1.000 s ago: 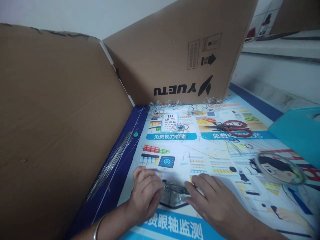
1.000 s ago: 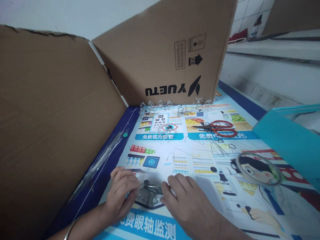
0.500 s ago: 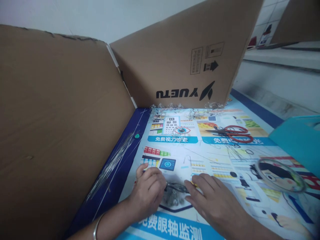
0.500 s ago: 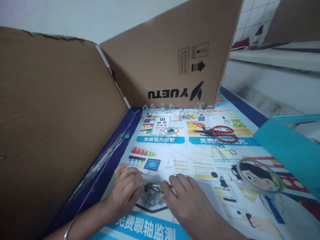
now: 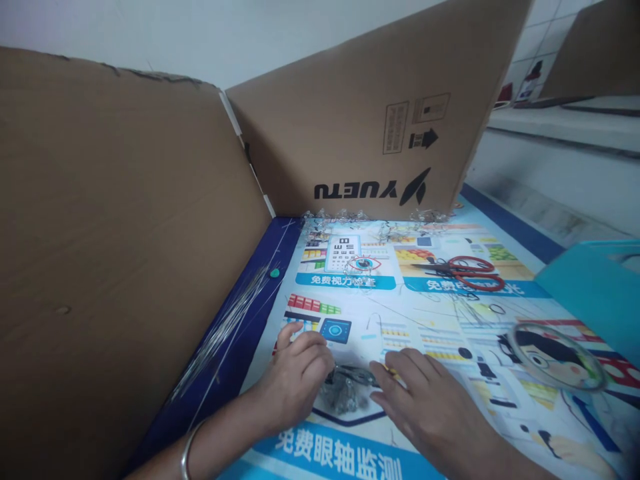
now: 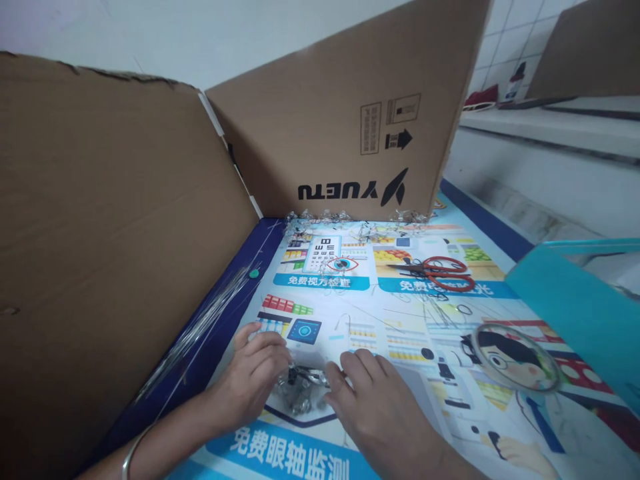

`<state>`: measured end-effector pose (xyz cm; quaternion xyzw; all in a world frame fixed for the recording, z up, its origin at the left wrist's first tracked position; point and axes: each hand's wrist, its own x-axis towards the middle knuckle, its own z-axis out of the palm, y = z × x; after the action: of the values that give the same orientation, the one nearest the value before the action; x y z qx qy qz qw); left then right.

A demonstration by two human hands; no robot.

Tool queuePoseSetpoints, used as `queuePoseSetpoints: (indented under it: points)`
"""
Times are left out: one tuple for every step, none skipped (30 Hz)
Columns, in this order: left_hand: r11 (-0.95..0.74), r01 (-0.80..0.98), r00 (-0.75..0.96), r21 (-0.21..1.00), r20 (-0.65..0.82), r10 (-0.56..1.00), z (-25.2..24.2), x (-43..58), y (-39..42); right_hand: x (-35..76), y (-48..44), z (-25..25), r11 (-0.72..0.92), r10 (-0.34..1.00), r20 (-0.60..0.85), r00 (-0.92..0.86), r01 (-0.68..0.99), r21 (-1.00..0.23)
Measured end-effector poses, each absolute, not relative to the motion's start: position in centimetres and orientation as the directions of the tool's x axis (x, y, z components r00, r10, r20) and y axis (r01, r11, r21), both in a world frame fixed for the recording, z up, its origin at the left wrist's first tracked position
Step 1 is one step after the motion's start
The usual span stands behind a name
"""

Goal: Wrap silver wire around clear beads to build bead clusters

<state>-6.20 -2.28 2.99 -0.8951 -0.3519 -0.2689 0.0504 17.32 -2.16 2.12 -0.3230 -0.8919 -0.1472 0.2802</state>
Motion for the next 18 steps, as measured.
queuePoseSetpoints:
  points:
    - [-0.747, 0.657, 0.615, 0.099, 0.503, 0.608, 3.2, -6.2, -2.2, 17.3, -2.2, 2.1, 0.745, 0.497, 0.596, -0.631, 0.662, 0.079]
    - [-0.746, 0.657, 0.621, 0.106, 0.486, 0.615, 3.3, -6.2, -2.2, 17.3, -2.2, 2.1, 0.744, 0.501, 0.596, -0.628, 0.664, 0.075]
    - [-0.743, 0.659, 0.624, 0.116, 0.467, 0.626, 3.5, -6.1, -2.1, 17.3, -2.2, 2.1, 0.743, 0.505, 0.596, -0.624, 0.666, 0.069]
    - [-0.738, 0.663, 0.624, 0.128, 0.452, 0.638, 3.8, -6.1, -2.1, 17.3, -2.2, 2.1, 0.741, 0.51, 0.596, -0.62, 0.668, 0.061]
    - [-0.733, 0.666, 0.623, 0.14, 0.437, 0.649, 4.0, -6.1, -2.0, 17.3, -2.2, 2.2, 0.742, 0.514, 0.595, -0.618, 0.668, 0.054]
    - [-0.729, 0.668, 0.623, 0.15, 0.423, 0.658, 4.1, -6.0, -1.9, 17.3, -2.2, 2.2, 0.745, 0.514, 0.594, -0.618, 0.665, 0.047]
    - [-0.725, 0.671, 0.624, 0.156, 0.41, 0.665, 4.3, -6.0, -1.9, 17.3, -2.2, 2.2, 0.749, 0.515, 0.593, -0.619, 0.661, 0.039]
    - [-0.723, 0.673, 0.625, 0.157, 0.402, 0.669, 4.4, -5.9, -1.8, 17.4, -2.2, 2.2, 0.752, 0.518, 0.59, -0.62, 0.659, 0.032]
    - [-0.723, 0.674, 0.629, 0.154, 0.394, 0.67, 4.5, -5.8, -1.7, 17.4, -2.2, 2.2, 0.751, 0.523, 0.586, -0.619, 0.66, 0.026]
    - [-0.723, 0.675, 0.632, 0.149, 0.389, 0.67, 4.6, -5.8, -1.6, 17.4, -2.2, 2.2, 0.749, 0.529, 0.582, -0.618, 0.662, 0.022]
    - [-0.723, 0.675, 0.634, 0.144, 0.388, 0.669, 4.6, -5.7, -1.5, 17.4, -2.2, 2.2, 0.747, 0.535, 0.576, -0.618, 0.664, 0.019]
    - [-0.723, 0.676, 0.633, 0.143, 0.389, 0.669, 4.6, -5.7, -1.4, 17.5, -2.1, 2.2, 0.744, 0.542, 0.57, -0.618, 0.668, 0.015]
    - [-0.721, 0.676, 0.629, 0.15, 0.392, 0.671, 4.6, -5.6, -1.3, 17.5, -2.1, 2.2, 0.744, 0.548, 0.564, -0.618, 0.668, 0.008]
    - [-0.719, 0.675, 0.623, 0.167, 0.393, 0.676, 4.5, -5.6, -1.3, 17.5, -2.1, 2.2, 0.747, 0.552, 0.561, -0.617, 0.665, -0.005]
    - [-0.715, 0.672, 0.614, 0.191, 0.395, 0.683, 4.5, -5.7, -1.2, 17.6, -2.0, 2.1, 0.753, 0.556, 0.56, -0.614, 0.658, -0.026]
    - [-0.711, 0.669, 0.603, 0.219, 0.4, 0.69, 4.4, -5.7, -1.1, 17.7, -2.0, 2.0, 0.758, 0.562, 0.562, -0.607, 0.65, -0.057]
    - [-0.705, 0.664, 0.591, 0.248, 0.404, 0.698, 4.3, -5.8, -1.1, 17.8, -2.0, 1.9, 0.762, 0.57, 0.566, -0.595, 0.641, -0.093]
    - [-0.7, 0.659, 0.58, 0.275, 0.407, 0.705, 4.3, -5.8, -1.1, 18.1, -2.0, 1.6, 0.763, 0.58, 0.568, -0.584, 0.633, -0.13]
